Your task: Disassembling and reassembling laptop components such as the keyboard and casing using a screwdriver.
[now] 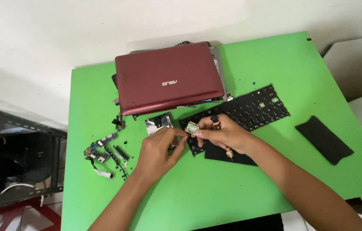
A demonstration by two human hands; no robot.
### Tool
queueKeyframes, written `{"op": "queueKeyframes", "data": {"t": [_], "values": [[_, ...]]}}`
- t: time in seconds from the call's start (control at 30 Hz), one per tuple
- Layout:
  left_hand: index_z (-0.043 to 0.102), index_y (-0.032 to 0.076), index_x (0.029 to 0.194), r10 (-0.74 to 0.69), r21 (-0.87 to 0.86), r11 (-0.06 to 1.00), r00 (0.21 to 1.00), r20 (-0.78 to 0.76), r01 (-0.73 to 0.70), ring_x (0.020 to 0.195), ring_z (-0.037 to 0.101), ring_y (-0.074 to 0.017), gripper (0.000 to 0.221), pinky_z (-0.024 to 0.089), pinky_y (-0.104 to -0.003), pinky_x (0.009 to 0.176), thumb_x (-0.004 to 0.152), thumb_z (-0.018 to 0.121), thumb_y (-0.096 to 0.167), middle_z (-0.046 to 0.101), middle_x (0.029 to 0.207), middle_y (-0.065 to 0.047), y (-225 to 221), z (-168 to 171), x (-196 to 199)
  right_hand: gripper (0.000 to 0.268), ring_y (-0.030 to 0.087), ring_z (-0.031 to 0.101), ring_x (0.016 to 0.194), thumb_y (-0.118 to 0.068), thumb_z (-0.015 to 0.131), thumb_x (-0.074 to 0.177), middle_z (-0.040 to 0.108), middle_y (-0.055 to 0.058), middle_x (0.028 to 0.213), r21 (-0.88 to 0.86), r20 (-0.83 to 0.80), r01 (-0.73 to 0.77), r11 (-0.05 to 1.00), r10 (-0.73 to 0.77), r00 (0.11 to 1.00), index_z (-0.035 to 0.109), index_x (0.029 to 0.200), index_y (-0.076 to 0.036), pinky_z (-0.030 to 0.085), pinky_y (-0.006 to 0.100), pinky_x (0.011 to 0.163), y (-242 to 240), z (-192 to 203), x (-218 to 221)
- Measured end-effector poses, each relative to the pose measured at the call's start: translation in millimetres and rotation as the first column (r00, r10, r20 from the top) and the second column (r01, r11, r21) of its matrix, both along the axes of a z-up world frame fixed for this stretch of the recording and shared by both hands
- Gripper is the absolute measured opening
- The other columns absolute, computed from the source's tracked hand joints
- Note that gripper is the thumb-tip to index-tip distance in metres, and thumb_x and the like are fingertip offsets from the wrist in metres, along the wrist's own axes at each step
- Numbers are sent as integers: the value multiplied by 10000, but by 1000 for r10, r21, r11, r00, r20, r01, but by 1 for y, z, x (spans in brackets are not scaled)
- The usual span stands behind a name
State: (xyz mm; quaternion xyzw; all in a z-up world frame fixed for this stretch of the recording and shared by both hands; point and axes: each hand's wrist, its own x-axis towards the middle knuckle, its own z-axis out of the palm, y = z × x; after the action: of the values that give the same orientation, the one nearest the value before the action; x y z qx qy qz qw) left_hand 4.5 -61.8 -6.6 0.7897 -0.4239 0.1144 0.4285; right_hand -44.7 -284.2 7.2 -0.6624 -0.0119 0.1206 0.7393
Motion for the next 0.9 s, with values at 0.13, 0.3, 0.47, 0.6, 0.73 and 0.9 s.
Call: {"op": "queueKeyframes", "data": {"t": [0.13, 0.3, 0.47, 0.6, 0.73, 0.9], "values": [[717, 157, 994, 35, 61, 997, 998, 45, -37, 578, 644, -192, 102, 538, -300, 544, 898, 723, 124, 648, 629, -8, 1, 6, -2, 106, 36, 416, 257, -30, 672, 920, 723, 207, 670, 16, 7, 1, 1000, -1, 1000, 697, 844, 41, 327, 161, 322, 1, 1, -1], [691, 116, 1148, 9, 82, 996, 991, 134, -20, 831, 725, -248, 246, 593, -351, 674, 906, 709, 79, 724, 961, -59, -1, 19, -5, 112, 33, 417, 262, -52, 692, 924, 736, 196, 691, 18, 21, -30, 999, 29, 999, 716, 860, 36, 335, 150, 328, 1, -2, -1], [720, 155, 1056, 9, 48, 999, 985, 172, -17, 830, 723, -198, 157, 592, -307, 671, 904, 736, 120, 724, 946, 6, 0, 17, -5, 102, 28, 420, 267, -36, 678, 914, 731, 181, 685, -14, 23, -54, 998, 55, 998, 737, 903, 47, 347, 152, 334, 1, 0, -1], [733, 137, 940, -2, 19, 1000, 990, 143, -1, 805, 731, -197, 61, 589, -308, 659, 889, 762, 118, 754, 914, 13, 0, 9, -3, 110, 27, 423, 268, -35, 677, 914, 730, 178, 686, -26, 28, -53, 998, 54, 998, 745, 930, 50, 353, 152, 332, 0, -3, -2], [737, 124, 937, -22, -18, 1000, 993, 119, 25, 857, 744, -209, 61, 596, -311, 697, 889, 766, 102, 774, 945, 8, 0, 10, -3, 124, 20, 413, 280, -42, 664, 918, 731, 166, 698, -47, 26, -38, 998, 39, 999, 749, 938, 45, 347, 155, 341, 1, -5, -2], [738, 101, 922, 2, -54, 999, 999, 51, 1, 649, 679, -203, 44, 569, -294, 577, 891, 759, 78, 757, 853, -10, -1, 15, -5, 195, 18, 409, 277, -30, 694, 900, 715, 183, 716, 62, 81, 30, 998, -35, 996, 664, 1080, 37, 317, 143, 329, 6, -9, -5]]}}
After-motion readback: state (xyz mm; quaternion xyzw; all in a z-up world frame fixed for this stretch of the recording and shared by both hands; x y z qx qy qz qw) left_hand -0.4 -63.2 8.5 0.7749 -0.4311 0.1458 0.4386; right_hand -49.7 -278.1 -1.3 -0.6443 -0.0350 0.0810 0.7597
